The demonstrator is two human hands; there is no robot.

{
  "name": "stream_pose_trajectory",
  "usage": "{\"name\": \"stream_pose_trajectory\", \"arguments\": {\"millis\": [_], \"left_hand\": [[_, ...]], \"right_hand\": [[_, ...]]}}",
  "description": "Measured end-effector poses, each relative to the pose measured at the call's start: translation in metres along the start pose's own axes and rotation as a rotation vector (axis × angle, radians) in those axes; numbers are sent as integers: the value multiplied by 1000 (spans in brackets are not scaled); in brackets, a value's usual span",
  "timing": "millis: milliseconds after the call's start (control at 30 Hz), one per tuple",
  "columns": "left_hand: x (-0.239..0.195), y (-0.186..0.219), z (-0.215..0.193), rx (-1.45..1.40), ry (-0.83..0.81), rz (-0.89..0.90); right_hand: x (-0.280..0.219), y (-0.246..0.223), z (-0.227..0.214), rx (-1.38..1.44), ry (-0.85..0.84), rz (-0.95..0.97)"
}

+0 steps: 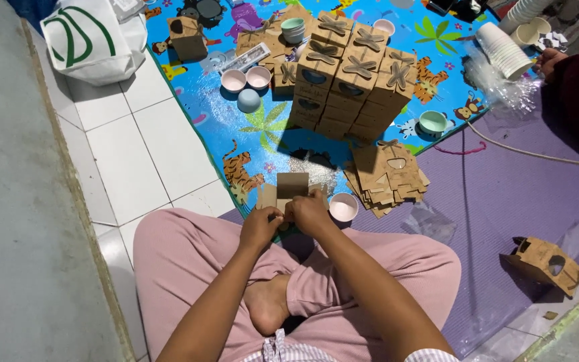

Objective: The person sits on a mat and assembles a flat cardboard piece into a small box. They place a small white bowl inside the box and then close the flaps to secure it.

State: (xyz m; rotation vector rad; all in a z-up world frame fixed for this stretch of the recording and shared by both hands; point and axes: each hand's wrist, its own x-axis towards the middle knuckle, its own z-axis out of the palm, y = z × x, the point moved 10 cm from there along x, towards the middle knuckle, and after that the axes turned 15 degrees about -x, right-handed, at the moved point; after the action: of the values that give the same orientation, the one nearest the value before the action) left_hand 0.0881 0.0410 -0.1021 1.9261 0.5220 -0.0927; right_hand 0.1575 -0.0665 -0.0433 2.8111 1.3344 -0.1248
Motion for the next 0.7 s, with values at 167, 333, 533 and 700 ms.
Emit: {"name": "stream_pose_trajectory", "arguments": {"millis": [167,333,533,700], "left_hand": [[-11,21,-12,-94,46,-8],[-20,41,-24,-175,100,-30],[-35,83,-45,-201,186,107],[-18,51,-34,-1,285,283]], "right_hand": [[3,7,17,-8,-24,20],[2,6,15,-29,15,14],[3,10,21,2,-8,22],[3,10,25,38,-8,23]]}}
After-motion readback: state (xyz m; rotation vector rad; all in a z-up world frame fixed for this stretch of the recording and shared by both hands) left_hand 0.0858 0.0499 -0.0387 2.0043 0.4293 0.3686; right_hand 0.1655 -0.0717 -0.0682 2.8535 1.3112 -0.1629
